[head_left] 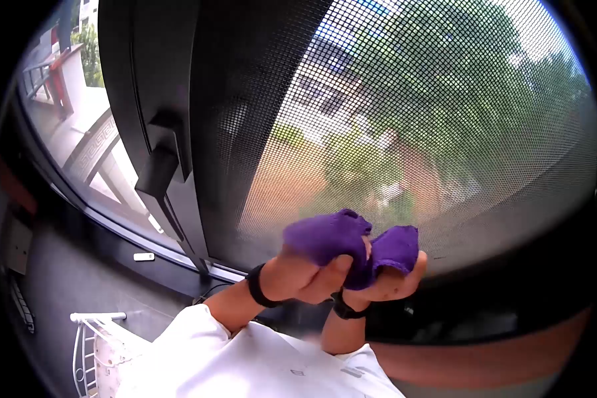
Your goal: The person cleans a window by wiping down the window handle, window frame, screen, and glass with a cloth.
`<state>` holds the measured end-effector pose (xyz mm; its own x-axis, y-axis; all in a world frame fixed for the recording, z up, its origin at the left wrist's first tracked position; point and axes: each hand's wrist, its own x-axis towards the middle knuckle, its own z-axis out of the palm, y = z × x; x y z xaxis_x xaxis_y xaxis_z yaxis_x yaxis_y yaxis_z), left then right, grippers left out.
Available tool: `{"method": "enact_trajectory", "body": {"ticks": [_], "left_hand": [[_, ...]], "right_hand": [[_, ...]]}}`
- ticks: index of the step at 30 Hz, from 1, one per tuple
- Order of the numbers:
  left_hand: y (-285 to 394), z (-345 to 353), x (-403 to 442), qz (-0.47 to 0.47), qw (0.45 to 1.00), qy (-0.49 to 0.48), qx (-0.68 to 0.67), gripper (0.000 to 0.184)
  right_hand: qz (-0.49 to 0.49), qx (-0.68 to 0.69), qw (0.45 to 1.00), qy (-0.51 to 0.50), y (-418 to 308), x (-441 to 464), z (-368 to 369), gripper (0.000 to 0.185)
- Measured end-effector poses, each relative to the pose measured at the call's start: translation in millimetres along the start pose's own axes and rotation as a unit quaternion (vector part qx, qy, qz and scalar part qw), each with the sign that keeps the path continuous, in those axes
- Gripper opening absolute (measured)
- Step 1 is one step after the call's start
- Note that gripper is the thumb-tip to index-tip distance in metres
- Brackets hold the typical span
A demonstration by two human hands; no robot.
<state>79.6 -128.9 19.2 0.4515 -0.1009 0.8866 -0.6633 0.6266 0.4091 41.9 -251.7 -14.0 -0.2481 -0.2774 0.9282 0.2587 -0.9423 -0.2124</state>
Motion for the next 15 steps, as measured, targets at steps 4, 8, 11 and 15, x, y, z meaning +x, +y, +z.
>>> {"method": "enact_trajectory", "body": {"ticks": [4,8,11,15], "left_hand": [[-9,-21,-34,0.013,0.987,-0.026,0.157,0.011],[-6,-52,-60,-0.018,0.975,-0.057,0.215,0.01],[3,-60,-62,-0.092,0.989,0.081,0.082,0.008],[8,-65,-56,-0.043,0.973,0.209,0.089,0.011]], "right_hand": [[-0.034,0.149,0.964,-0.215,-25,15,9,0.016],[-0.029,0.195,0.93,-0.309,-22,-28,-5,0.021],[0.064,0.171,0.945,-0.273,-36,-28,-1,0.028],[0.017,0.245,0.919,-0.309,-48,-15,12,0.021]]}}
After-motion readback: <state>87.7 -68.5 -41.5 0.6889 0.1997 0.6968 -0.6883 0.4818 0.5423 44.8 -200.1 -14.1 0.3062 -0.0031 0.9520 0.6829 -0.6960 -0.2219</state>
